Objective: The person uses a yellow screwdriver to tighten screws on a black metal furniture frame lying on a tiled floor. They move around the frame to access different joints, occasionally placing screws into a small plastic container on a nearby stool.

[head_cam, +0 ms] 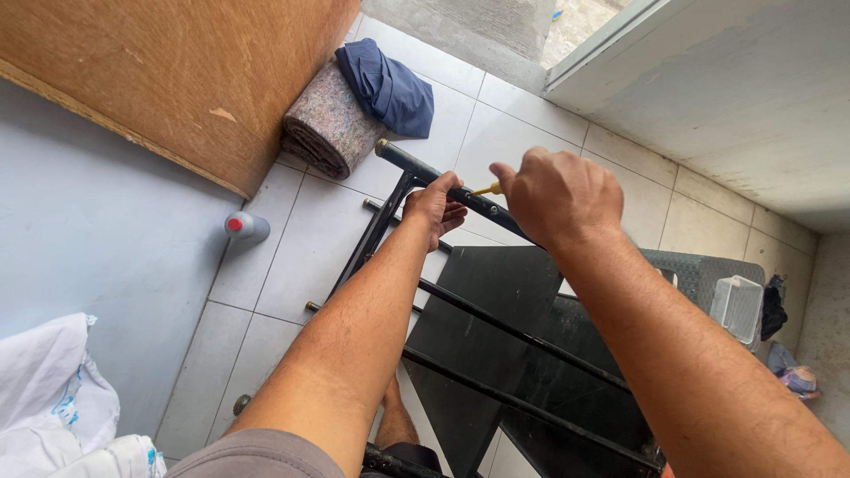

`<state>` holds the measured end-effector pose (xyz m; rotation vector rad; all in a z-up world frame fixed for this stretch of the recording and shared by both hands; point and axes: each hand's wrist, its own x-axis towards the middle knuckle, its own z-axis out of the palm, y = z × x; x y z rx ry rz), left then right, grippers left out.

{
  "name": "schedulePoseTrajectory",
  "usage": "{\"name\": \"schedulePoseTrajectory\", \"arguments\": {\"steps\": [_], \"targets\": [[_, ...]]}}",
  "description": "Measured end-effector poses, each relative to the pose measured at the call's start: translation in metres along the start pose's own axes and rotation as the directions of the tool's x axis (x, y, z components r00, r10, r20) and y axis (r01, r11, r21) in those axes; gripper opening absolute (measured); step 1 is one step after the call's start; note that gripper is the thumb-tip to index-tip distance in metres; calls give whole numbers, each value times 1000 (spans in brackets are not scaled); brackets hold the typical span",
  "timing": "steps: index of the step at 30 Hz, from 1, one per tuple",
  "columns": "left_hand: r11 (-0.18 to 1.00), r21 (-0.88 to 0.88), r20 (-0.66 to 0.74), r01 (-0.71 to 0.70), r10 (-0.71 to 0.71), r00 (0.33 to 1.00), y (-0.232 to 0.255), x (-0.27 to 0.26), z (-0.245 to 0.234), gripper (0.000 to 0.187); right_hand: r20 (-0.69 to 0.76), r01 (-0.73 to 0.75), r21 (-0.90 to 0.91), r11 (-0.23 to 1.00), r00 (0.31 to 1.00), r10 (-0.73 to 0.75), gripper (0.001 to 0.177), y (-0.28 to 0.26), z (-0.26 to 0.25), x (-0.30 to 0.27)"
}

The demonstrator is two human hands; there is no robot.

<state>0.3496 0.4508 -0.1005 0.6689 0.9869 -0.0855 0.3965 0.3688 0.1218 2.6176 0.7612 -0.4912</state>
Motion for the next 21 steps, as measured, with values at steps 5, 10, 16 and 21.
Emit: {"name": "schedulePoseTrajectory", "arguments": {"steps": [5,10,16,21], "targets": [[999,31,-19,-9,9,1000,0,0,0,33,-192,233,78,969,957,-215,47,6,5,-2],[1000,27,-20,-15,15,1000,-1,3,-2,36,-115,105,-40,994,987,-109,56,0,14,-3],[1000,14,-2,-25,25,1000,-3,5,1,33,-205,221,-10,975,954,-218,42,4,12,1],[999,20,0,-41,41,999,-3,2,1,29,-96,92,-52,994,991,-97,58,3,15,1]]}}
